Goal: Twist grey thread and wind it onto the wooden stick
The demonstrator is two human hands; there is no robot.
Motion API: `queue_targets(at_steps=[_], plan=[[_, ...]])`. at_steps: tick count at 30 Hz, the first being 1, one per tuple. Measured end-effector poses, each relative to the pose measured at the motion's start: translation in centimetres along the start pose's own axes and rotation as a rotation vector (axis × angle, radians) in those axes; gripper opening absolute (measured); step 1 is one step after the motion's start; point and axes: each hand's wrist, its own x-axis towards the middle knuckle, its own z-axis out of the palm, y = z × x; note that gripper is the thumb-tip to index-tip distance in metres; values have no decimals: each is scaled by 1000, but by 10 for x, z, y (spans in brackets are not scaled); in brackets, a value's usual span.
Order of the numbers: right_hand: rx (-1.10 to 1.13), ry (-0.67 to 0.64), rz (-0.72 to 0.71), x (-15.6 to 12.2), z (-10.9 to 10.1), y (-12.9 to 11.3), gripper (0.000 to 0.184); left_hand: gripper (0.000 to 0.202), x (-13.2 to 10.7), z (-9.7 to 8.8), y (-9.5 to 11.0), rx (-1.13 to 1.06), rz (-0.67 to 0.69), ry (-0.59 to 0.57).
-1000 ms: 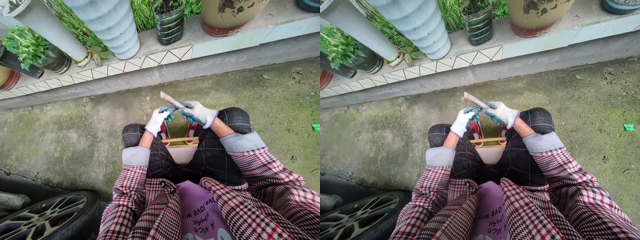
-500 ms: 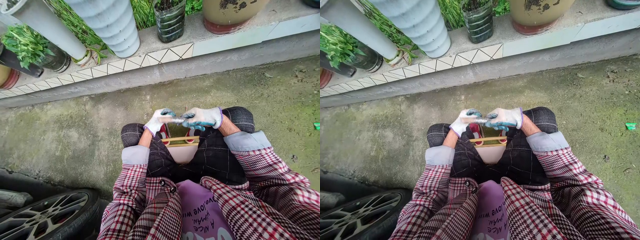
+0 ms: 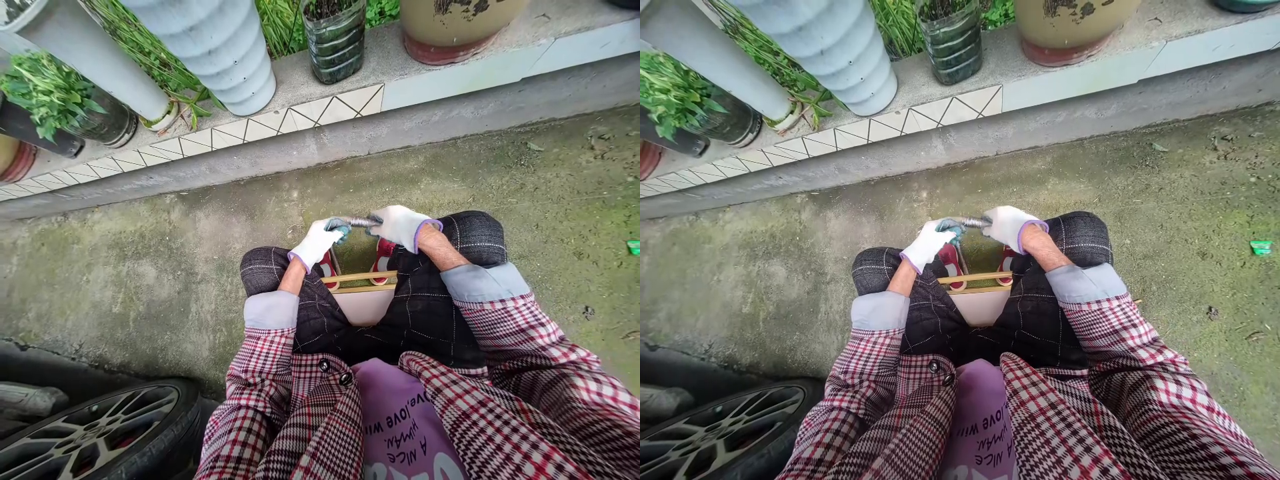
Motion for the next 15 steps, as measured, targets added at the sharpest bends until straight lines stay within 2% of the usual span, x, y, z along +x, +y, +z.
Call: queue_targets(at_steps=[2, 4, 7, 10, 12, 15], plan=[[71, 109, 6, 0, -3, 0, 19, 15, -1, 1, 3, -116, -6, 4], [276, 188, -3, -5, -5, -2, 17, 18, -3, 2, 6, -178, 6, 4], [701, 169, -11, -16, -6, -8, 21, 20, -3, 1, 7, -162, 38, 1], [936, 40, -78, -26, -8, -12, 27, 18, -1, -2, 5, -88, 69, 14], [913, -121, -127, -30, -9, -13, 30, 18, 1, -6, 4, -53, 93, 24], [766, -339, -181, -32, -9, -9, 29, 19, -1, -10, 6, 30, 93, -36]])
